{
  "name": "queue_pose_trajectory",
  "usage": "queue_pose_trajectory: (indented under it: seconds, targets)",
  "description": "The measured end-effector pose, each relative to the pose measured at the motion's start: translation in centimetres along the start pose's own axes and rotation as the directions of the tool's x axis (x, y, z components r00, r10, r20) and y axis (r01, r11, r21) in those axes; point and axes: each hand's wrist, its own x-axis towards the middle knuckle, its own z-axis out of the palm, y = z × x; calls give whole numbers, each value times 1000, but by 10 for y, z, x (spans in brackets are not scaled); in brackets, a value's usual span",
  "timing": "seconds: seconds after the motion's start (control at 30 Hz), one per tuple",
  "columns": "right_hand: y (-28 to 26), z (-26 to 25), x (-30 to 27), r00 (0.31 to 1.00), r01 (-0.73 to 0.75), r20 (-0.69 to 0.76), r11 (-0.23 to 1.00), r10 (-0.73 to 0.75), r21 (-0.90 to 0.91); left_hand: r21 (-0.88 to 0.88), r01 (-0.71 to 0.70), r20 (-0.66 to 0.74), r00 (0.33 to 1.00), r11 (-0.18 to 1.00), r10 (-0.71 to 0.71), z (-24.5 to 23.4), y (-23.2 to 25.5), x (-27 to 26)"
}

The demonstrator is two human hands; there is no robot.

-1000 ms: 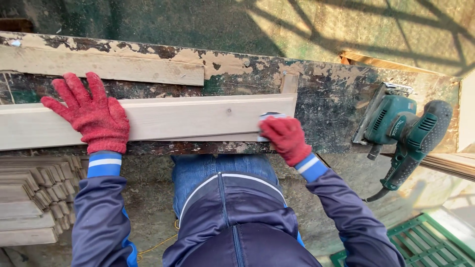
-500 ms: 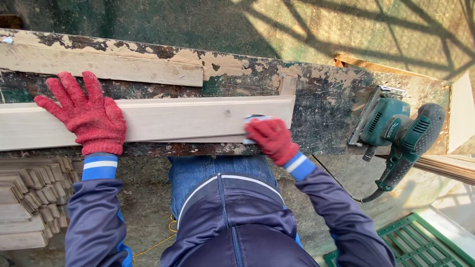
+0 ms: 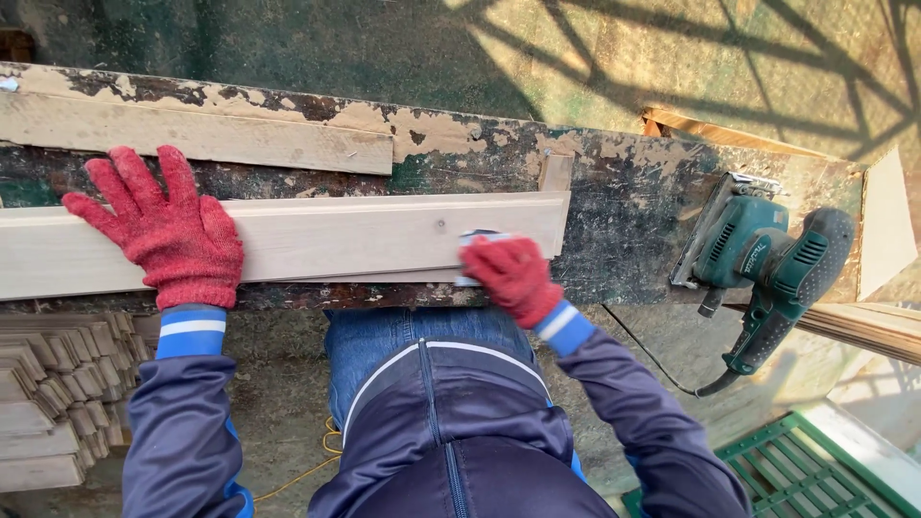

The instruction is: Sanding a long piece of wood using an electric orbital sander and manual sandpaper.

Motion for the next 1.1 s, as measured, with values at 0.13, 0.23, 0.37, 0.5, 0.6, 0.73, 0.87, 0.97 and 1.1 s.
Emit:
queue_pose_trajectory:
  seconds: [0.13,0.23,0.37,0.5,0.6,0.73,0.87,0.97,1.1]
  targets:
    - [28,-49,-18,994,-113,-4,994,113,-12,80,45,44,998,996,-48,2,0,0]
    - [5,-24,8,997,-72,-8,994,73,78,116,53,19,998,992,-55,11,-5,-3]
    - [-55,64,66,979,199,-45,980,-199,-1,49,-47,-208,977,998,56,6,2,0]
    - [-74,86,106,914,402,21,912,-405,86,40,-74,-301,950,996,83,11,-4,2]
    - [-45,50,92,888,448,85,891,-453,66,38,-74,-329,941,997,83,10,-7,3]
    - [-11,14,66,833,430,364,902,-416,48,-21,-30,-163,986,999,26,10,-5,-2]
    - [-34,39,92,784,477,437,878,-441,32,-21,-9,-117,993,1000,6,13,-7,-1]
    - [-86,77,141,836,455,313,888,-450,61,-25,-30,-180,983,999,25,11,-8,-2]
    - [-71,69,120,849,424,313,902,-426,81,-51,-47,-149,988,998,39,8,-8,-4]
